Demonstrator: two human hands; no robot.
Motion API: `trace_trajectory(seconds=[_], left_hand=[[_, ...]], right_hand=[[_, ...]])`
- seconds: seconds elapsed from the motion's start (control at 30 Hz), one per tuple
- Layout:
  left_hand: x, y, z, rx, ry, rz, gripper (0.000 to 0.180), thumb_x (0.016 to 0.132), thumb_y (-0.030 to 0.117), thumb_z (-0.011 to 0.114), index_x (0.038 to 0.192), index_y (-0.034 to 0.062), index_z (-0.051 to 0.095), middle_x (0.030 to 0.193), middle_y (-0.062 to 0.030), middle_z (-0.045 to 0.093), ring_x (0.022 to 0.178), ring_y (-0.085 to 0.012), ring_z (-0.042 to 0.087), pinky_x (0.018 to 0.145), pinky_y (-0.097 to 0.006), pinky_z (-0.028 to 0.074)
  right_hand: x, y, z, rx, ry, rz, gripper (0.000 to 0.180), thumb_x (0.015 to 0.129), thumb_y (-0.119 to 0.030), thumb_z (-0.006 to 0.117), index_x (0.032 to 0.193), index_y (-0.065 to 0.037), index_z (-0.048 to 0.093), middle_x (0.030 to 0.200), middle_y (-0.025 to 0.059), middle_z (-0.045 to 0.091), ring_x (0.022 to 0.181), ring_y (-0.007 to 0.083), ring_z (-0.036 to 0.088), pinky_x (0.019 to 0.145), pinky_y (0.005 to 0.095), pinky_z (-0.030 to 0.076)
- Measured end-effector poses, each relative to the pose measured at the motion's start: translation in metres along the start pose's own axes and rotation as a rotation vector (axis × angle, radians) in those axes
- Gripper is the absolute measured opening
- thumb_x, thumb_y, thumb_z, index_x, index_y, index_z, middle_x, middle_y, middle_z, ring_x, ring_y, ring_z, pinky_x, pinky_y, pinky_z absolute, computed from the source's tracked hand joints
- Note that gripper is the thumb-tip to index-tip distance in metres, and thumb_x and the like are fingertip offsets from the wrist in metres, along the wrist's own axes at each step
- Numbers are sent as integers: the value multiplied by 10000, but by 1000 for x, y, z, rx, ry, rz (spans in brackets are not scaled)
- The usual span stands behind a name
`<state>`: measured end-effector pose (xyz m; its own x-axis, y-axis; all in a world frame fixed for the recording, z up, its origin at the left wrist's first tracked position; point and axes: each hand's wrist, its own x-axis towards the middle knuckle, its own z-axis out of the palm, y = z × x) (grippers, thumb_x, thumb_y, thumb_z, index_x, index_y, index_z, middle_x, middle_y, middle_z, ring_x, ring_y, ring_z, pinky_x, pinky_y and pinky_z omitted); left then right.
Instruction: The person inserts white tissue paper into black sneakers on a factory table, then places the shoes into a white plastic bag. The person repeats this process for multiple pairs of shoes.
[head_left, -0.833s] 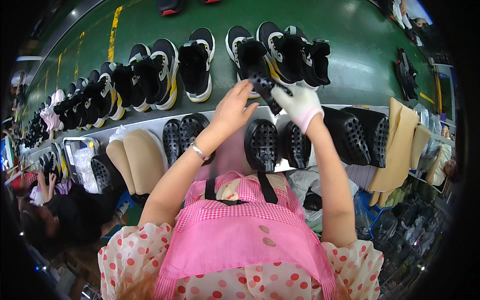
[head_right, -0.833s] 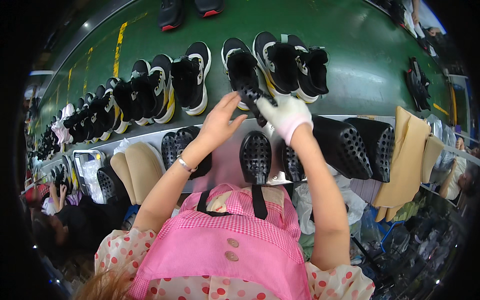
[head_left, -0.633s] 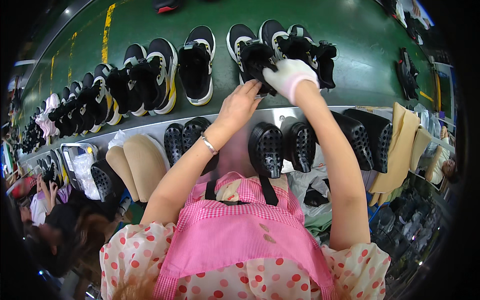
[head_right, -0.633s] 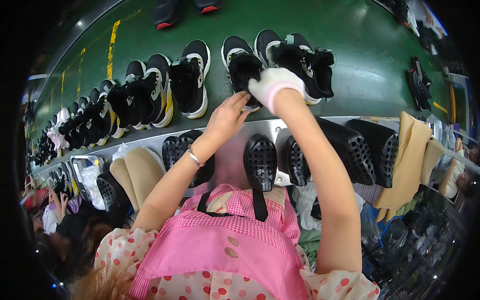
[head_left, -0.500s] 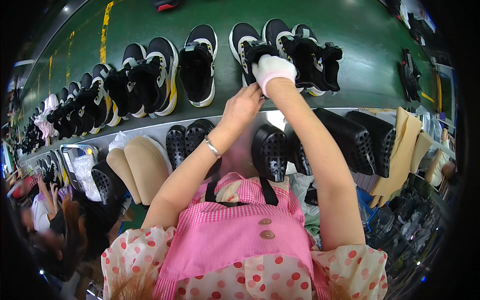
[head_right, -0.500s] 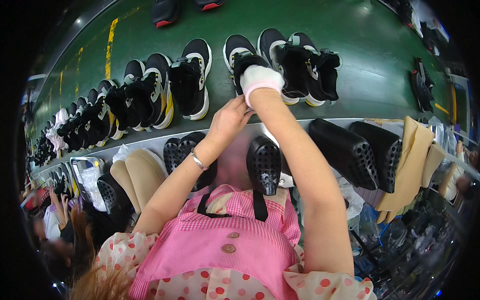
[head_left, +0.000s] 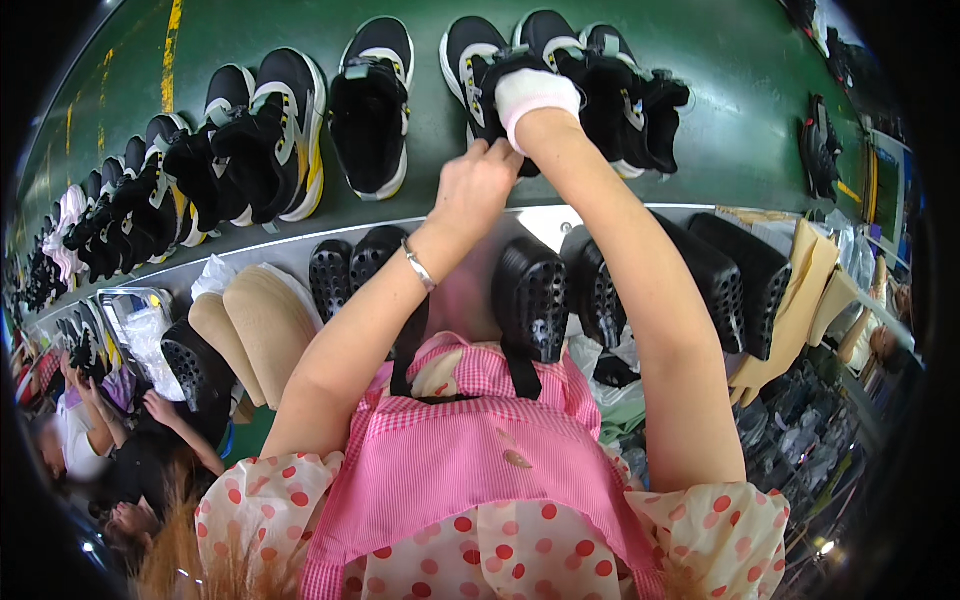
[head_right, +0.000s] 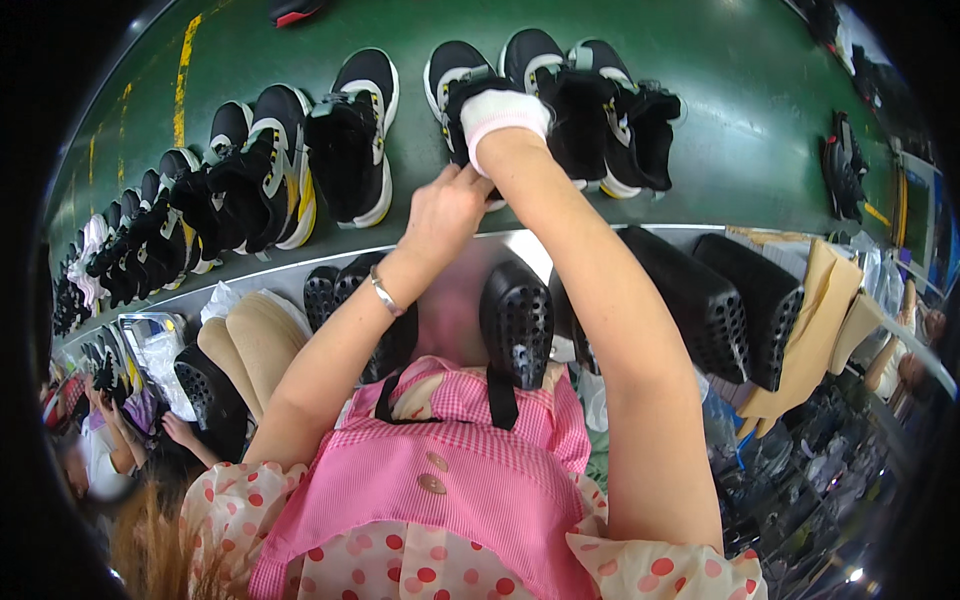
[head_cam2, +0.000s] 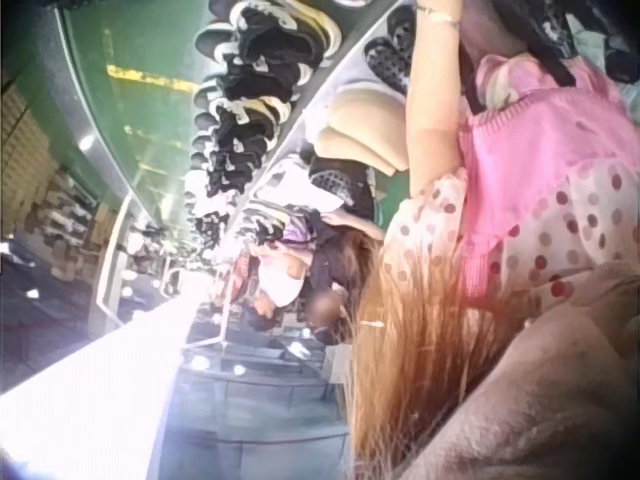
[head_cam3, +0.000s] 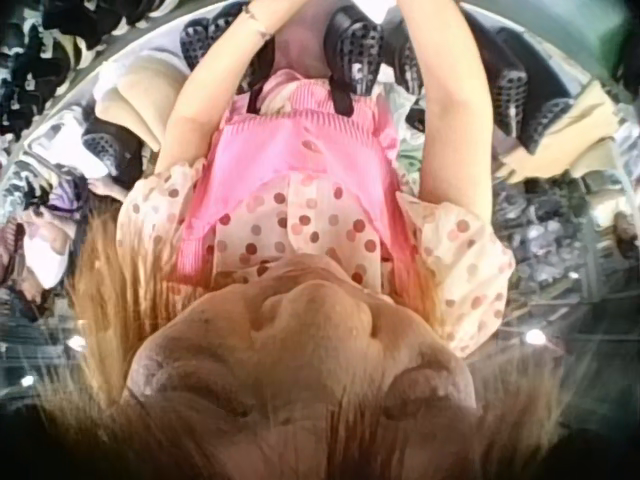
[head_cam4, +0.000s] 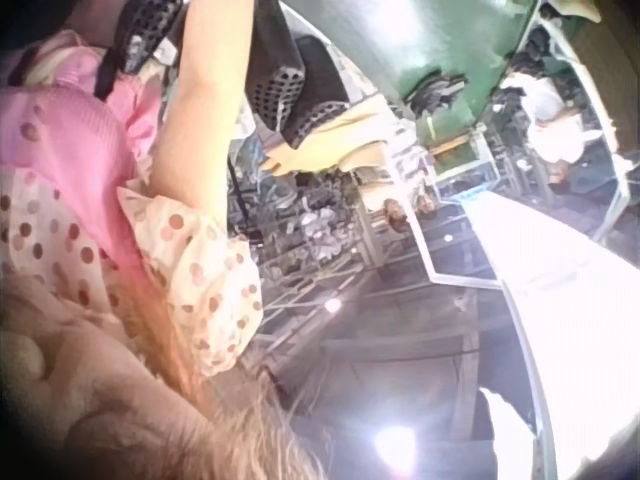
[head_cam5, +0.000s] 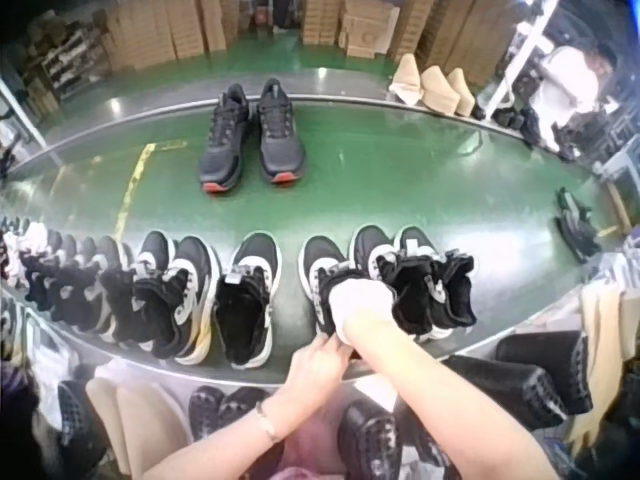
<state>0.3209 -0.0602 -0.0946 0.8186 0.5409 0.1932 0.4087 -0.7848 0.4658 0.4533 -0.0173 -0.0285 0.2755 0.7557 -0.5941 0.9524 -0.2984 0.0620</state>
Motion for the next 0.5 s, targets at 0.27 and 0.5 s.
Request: trace_trajectory(seconds=[0.27, 0.5], left_hand=[[-1, -20, -22, 229, -161, -43, 170, 786, 184, 678, 947, 129, 666, 950, -39, 648, 837, -250, 648, 637, -376, 553], [0, 5, -80, 375, -186, -54, 625, 714, 175, 756, 1304, 149, 549, 1180, -60, 561, 1099, -280, 521, 906, -391, 465]], right_hand=[[-61, 28, 31, 611, 370, -252, 298, 909, -335, 547, 1031, -75, 628, 963, 179, 668, 919, 377, 625, 786, 438, 501], [-235, 64, 101, 713, 340, -265, 458, 742, -356, 738, 1080, -66, 633, 951, 143, 638, 861, 338, 610, 788, 425, 500]])
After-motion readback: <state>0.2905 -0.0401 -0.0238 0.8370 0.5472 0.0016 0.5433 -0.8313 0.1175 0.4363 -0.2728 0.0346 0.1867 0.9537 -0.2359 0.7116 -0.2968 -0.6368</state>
